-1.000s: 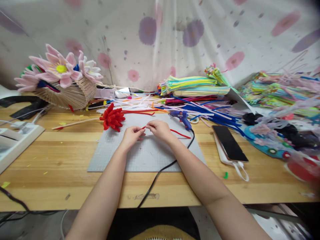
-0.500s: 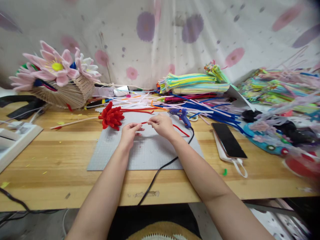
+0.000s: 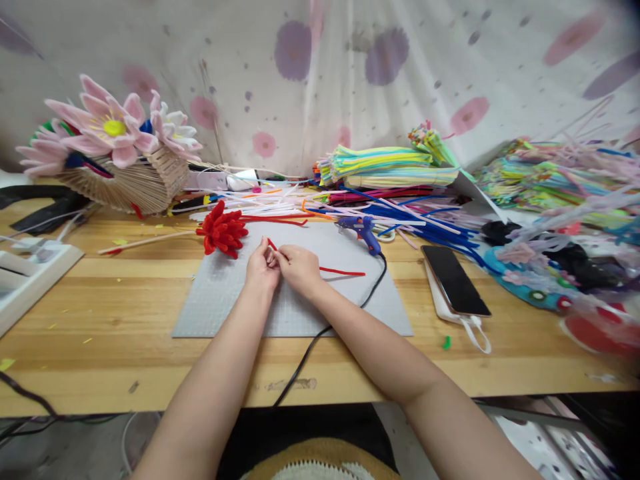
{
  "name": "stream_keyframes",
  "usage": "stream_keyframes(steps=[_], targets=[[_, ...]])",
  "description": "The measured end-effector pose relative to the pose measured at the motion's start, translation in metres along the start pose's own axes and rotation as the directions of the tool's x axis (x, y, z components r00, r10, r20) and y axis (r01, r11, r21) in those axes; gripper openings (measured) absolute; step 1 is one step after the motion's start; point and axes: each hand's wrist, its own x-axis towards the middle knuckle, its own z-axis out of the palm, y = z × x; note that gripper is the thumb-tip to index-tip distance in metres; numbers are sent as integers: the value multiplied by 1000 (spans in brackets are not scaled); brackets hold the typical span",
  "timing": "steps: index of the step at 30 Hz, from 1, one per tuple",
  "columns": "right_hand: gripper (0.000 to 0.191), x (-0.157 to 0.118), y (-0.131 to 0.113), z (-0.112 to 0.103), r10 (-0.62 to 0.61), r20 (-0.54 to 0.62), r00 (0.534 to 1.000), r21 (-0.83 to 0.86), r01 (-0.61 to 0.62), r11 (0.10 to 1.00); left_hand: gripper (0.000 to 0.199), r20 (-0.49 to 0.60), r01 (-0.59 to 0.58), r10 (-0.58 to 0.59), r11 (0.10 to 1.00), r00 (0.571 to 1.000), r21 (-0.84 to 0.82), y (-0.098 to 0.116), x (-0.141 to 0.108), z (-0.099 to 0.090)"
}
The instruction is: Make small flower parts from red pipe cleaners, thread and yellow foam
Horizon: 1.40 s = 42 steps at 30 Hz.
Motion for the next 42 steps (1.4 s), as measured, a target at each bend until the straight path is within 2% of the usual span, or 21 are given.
stream_keyframes(steps=[2,4,7,10,12,14,15,18,20,21,23,24,27,30,33,35,37,40,42], targets=[[29,3,5,-6,35,34,999,37,-37,999,29,30,38,-39,998,999,41,4,-3,-1],[28,8,12,-17,66,102,993,80,-74,994,23,89,84,-100,981,991,173,12,-6,-5],[27,17,25,-39,18,263,965,160,-62,985,37,123,31,-96,893,988,448,30,-6,-14],[25,25,33,-62,-79,483,872,184,-13,983,40,255,-149,-53,691,965,707,44,-7,-21],[24,28,35,-74,-120,596,794,152,35,988,39,360,-258,-107,514,927,818,47,-8,-24],[23,32,33,-81,-144,673,726,117,88,989,37,420,-322,-215,377,882,868,46,-10,-24],[23,33,30,-83,-148,700,698,99,109,989,35,431,-332,-278,338,858,881,45,-11,-24],[22,38,23,-85,-135,749,649,48,149,988,30,424,-317,-429,300,798,900,40,-12,-24],[21,41,21,-86,-120,756,643,27,153,988,26,401,-303,-442,278,802,912,38,-13,-24],[21,42,20,-86,-113,755,646,23,146,989,24,397,-306,-415,270,818,913,37,-13,-24],[22,45,22,-88,-119,731,672,44,128,991,24,401,-308,-299,312,866,899,35,-12,-22],[23,45,23,-88,-137,704,697,71,122,990,25,395,-296,-225,373,891,879,34,-11,-21],[26,46,24,-81,-165,546,821,156,94,983,24,293,-230,13,655,956,720,27,-8,-16],[29,40,15,-60,-74,372,925,184,5,983,18,134,-190,144,875,980,445,18,-6,-9],[30,30,-3,-32,-9,260,966,221,-51,974,16,-18,-63,67,985,998,160,13,-6,-2],[30,23,-15,-16,32,171,985,196,-66,978,22,-111,5,-5,1000,994,3,12,-7,1],[31,19,-24,-5,33,123,992,127,-48,991,25,-158,13,-28,995,987,-99,12,-8,3],[32,21,-26,-4,7,116,993,38,-11,999,28,-149,10,-29,992,988,-123,15,-10,2],[31,27,-22,-11,6,160,987,54,-15,998,28,-56,54,-55,999,997,-3,17,-10,-1]])
